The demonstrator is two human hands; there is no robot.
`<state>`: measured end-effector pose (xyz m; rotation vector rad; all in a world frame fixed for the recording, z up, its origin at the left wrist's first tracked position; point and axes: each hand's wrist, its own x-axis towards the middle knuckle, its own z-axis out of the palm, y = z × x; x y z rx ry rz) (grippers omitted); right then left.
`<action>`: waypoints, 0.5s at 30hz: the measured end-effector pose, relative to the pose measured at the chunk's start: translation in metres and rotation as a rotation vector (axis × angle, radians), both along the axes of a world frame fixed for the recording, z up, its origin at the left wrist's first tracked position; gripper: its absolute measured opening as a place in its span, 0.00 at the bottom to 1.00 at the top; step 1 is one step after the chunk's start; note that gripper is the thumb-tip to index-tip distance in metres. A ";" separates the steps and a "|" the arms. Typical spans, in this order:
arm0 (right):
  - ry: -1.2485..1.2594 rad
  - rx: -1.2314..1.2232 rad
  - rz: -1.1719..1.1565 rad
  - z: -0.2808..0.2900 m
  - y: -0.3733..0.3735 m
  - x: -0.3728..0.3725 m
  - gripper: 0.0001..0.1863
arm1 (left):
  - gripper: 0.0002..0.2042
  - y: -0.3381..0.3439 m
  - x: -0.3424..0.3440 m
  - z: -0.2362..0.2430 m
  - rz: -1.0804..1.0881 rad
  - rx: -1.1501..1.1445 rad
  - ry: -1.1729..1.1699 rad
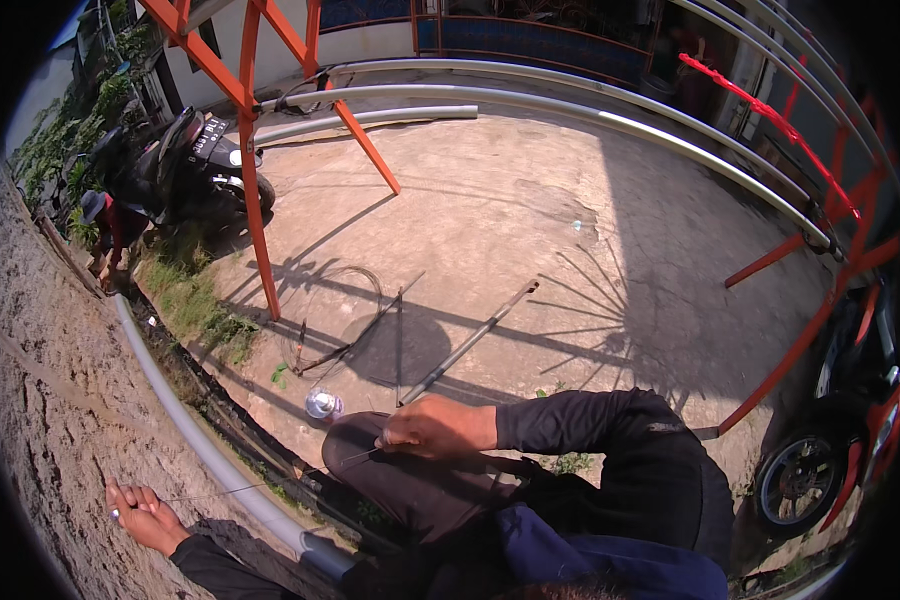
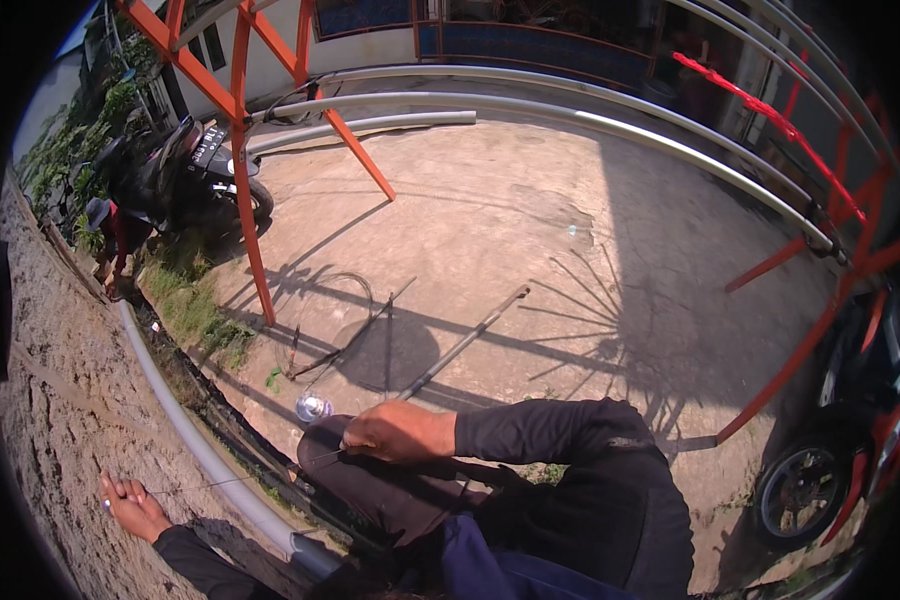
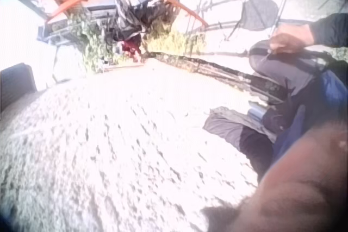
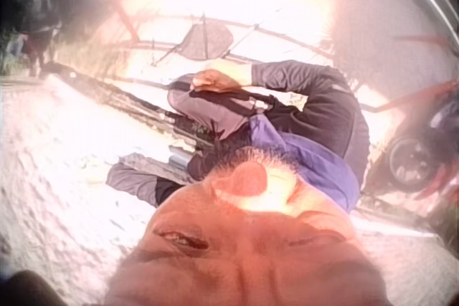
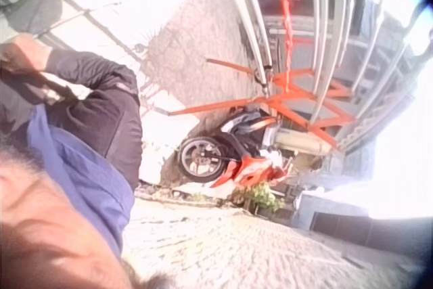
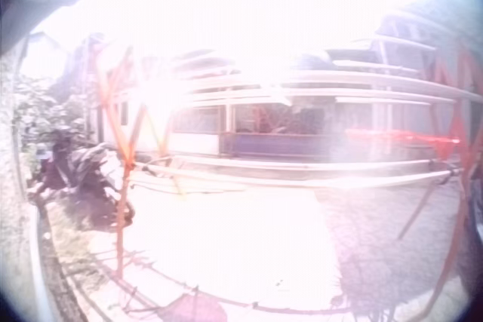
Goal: The person secures a pipe to a wall using a metal strap, hammering a nail into the wall and then tightening the strap with wire and pliers.
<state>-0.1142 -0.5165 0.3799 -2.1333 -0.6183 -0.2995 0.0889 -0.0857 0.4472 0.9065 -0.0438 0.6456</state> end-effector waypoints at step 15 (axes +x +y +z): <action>0.353 1.126 0.408 0.061 0.002 0.033 0.08 | 0.04 -0.073 -0.059 -0.048 -0.077 0.110 0.225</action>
